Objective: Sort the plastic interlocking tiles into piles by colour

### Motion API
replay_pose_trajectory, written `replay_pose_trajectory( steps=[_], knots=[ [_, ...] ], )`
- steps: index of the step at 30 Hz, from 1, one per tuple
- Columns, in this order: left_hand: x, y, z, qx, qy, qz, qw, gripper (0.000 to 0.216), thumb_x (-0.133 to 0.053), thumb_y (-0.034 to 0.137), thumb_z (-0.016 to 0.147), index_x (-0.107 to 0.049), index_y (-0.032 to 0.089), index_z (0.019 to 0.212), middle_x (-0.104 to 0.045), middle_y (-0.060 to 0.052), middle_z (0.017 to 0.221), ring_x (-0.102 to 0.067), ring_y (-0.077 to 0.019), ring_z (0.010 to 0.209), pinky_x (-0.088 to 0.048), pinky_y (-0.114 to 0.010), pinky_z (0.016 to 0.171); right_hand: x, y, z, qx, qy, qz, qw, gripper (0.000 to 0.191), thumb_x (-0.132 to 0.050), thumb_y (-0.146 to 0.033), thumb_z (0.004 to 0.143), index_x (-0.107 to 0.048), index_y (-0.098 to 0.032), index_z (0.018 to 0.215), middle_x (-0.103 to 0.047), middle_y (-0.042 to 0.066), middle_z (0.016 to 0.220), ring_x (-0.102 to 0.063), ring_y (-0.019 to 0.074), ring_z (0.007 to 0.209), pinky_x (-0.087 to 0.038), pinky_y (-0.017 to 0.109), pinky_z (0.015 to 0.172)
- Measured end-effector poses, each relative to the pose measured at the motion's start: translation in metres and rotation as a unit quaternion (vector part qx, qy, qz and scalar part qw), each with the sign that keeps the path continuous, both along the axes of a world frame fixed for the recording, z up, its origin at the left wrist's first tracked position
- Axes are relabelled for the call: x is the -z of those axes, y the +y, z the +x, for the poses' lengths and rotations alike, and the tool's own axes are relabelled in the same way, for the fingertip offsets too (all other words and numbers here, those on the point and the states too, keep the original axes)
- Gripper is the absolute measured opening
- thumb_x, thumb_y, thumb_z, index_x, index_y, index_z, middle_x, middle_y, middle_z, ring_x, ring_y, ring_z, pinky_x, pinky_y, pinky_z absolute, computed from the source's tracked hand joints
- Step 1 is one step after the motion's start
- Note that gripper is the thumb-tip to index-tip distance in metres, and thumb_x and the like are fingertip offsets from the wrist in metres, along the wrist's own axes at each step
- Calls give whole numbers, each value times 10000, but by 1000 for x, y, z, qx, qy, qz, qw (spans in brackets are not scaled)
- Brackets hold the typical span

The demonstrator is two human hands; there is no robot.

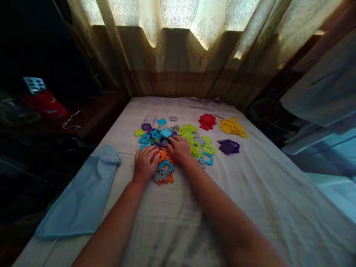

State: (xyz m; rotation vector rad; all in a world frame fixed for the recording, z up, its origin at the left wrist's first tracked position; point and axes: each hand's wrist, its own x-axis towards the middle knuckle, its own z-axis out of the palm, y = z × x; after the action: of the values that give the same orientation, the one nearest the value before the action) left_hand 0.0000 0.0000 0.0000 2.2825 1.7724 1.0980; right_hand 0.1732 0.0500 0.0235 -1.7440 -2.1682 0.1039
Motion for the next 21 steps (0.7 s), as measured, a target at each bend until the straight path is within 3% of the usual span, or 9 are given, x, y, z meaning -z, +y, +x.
replay_pose_trajectory(
  steps=[7, 12, 16, 21],
  knots=[
    [5, 2, -3, -9, 5, -14, 1000, 279, -508, 323, 940, -720, 239, 1101, -706, -79, 1260, -596, -271, 1246, -370, -543, 1126, 5, 2, 14, 91, 41, 25, 995, 356, -490, -279, 941, -681, -211, 1234, -637, 106, 1346, -541, 279, 1224, -363, 438, 1040],
    [5, 3, -3, -10, 10, -18, 1000, 272, -515, 312, 933, -722, 246, 1095, -703, -72, 1266, -593, -272, 1252, -369, -542, 1129, 8, -7, 12, 9, 66, 66, 996, 368, -545, -318, 923, -670, -253, 1262, -604, 73, 1404, -464, 282, 1322, -288, 467, 1112],
    [5, 2, -3, -11, 13, -24, 1000, 270, -516, 308, 932, -728, 254, 1090, -702, -69, 1267, -586, -274, 1258, -364, -550, 1134, 6, -8, 6, -46, 45, 38, 997, 471, -608, -370, 879, -615, -253, 1336, -559, 83, 1457, -363, 317, 1408, -211, 537, 1152],
    [5, 2, -3, -8, 15, -23, 1000, 266, -522, 303, 926, -729, 260, 1088, -707, -63, 1258, -585, -275, 1260, -374, -546, 1127, 5, -4, 5, -60, 49, 13, 997, 402, -605, -333, 884, -655, -238, 1271, -673, 104, 1268, -476, 299, 1291, -281, 511, 1109]
  ],
)
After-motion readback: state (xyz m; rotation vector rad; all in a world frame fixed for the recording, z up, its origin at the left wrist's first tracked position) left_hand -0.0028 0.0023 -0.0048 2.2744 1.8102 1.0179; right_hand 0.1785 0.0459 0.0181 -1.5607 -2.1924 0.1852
